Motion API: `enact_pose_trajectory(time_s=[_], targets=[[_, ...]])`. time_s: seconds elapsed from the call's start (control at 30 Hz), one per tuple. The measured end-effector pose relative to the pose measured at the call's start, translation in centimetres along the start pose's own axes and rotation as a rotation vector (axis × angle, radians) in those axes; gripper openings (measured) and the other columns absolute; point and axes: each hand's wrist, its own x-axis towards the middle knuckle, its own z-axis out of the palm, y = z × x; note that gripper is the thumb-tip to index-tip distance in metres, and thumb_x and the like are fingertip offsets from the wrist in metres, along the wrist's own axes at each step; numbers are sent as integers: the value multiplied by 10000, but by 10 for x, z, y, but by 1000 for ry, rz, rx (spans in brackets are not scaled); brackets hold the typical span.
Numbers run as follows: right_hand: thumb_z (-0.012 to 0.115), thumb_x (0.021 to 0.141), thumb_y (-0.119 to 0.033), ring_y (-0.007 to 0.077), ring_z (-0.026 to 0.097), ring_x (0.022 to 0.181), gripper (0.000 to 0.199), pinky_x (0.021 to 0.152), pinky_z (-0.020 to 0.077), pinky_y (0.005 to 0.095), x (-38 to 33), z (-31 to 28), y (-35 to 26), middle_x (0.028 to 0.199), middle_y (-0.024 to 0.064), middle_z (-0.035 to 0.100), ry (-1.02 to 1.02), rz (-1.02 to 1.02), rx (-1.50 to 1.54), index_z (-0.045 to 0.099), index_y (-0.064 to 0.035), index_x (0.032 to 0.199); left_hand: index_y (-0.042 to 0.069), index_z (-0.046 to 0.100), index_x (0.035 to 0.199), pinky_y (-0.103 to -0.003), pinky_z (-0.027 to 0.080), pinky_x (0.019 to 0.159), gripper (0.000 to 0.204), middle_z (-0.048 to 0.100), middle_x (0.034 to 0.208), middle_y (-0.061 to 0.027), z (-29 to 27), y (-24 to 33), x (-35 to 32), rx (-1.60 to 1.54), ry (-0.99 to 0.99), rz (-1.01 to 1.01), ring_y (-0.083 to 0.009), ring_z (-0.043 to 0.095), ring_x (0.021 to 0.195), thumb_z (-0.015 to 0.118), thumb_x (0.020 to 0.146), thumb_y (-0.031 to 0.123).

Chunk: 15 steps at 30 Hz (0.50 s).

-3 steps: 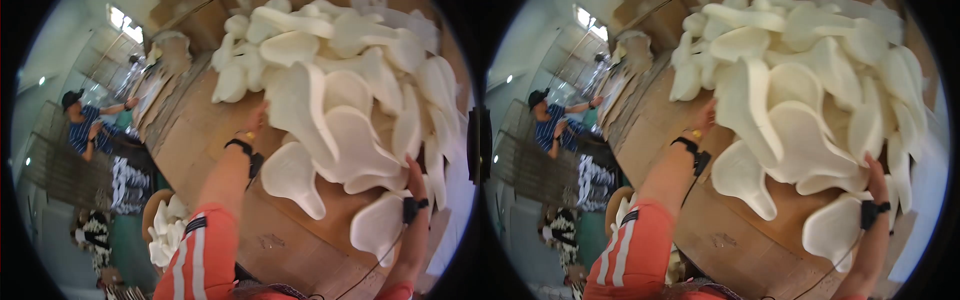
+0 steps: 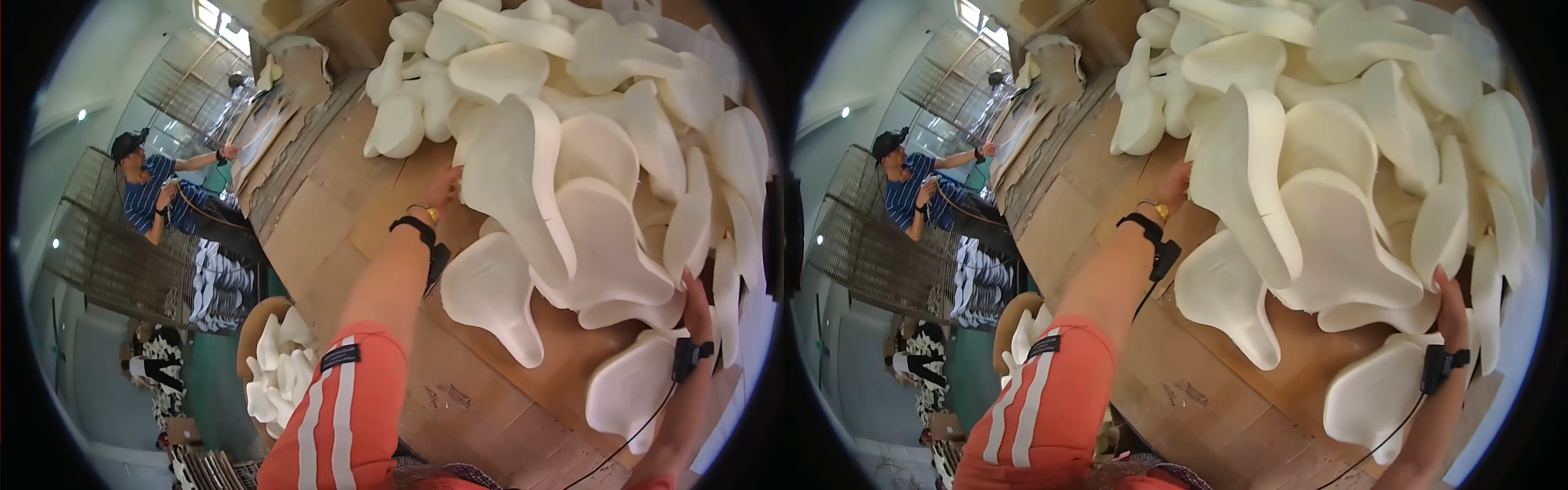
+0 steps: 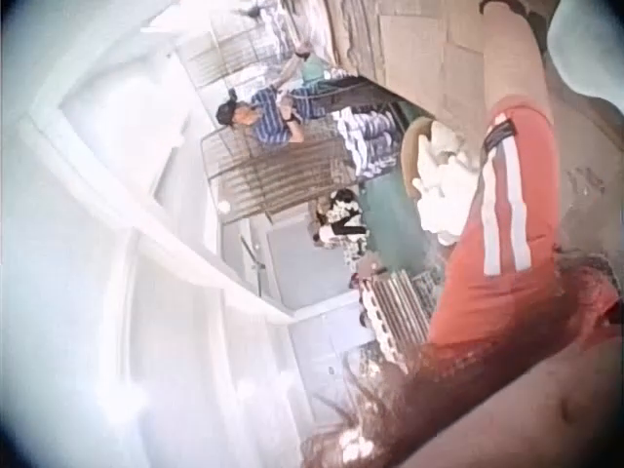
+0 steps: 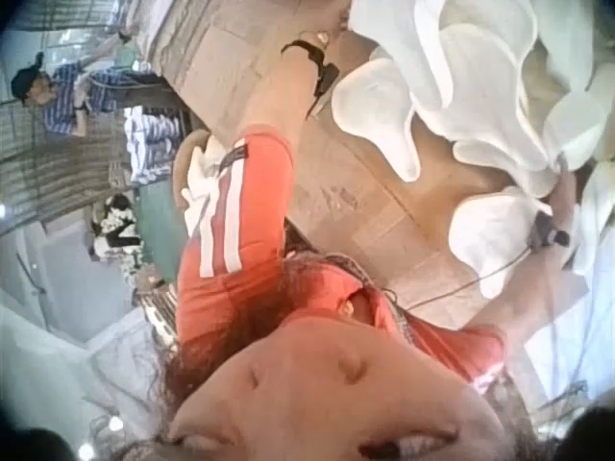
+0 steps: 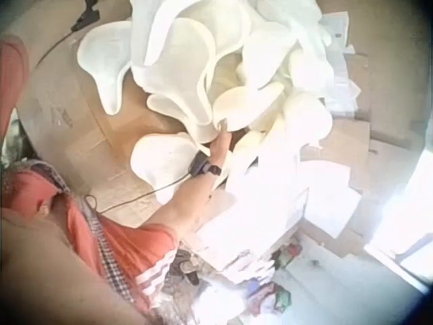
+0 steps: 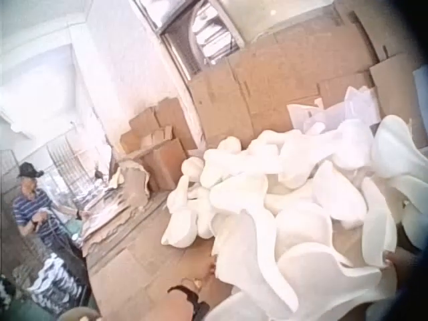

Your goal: The person is spraying and sorting foam bicycle seat cushions in a manufacturing facility.

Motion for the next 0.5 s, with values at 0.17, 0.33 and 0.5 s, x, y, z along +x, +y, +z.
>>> enact_pose_trajectory(time_s=[0.17, 0.33, 0.5], targets=[[599, 842, -355, 194, 541, 1033, 561, 899, 417, 316, 3, 20, -5, 1156, 70, 554, 67, 48, -137, 425, -31, 1265, 95, 572, 1070, -279, 462, 653, 360, 614, 889, 5, 4, -7, -10, 38, -420, -9, -115, 562, 738, 631, 750, 249], [659, 799, -333, 180, 558, 984, 575, 848, 443, 300, -3, 36, 27, 1135, 72, 569, 128, 71, -171, 467, -6, 1232, 65, 548, 1085, -340, 498, 758, 348, 621, 962, -60, 21, -15, -59, -210, -305, -143, -186, 593, 846, 631, 770, 187], [703, 756, -357, 162, 559, 963, 571, 821, 450, 289, -36, 82, 13, 1092, 87, 592, 246, -53, -351, 535, -2, 1170, 47, 532, 1107, -334, 495, 751, 353, 617, 981, -71, 43, -14, -92, -96, -216, -97, -191, 592, 856, 615, 794, 188]])
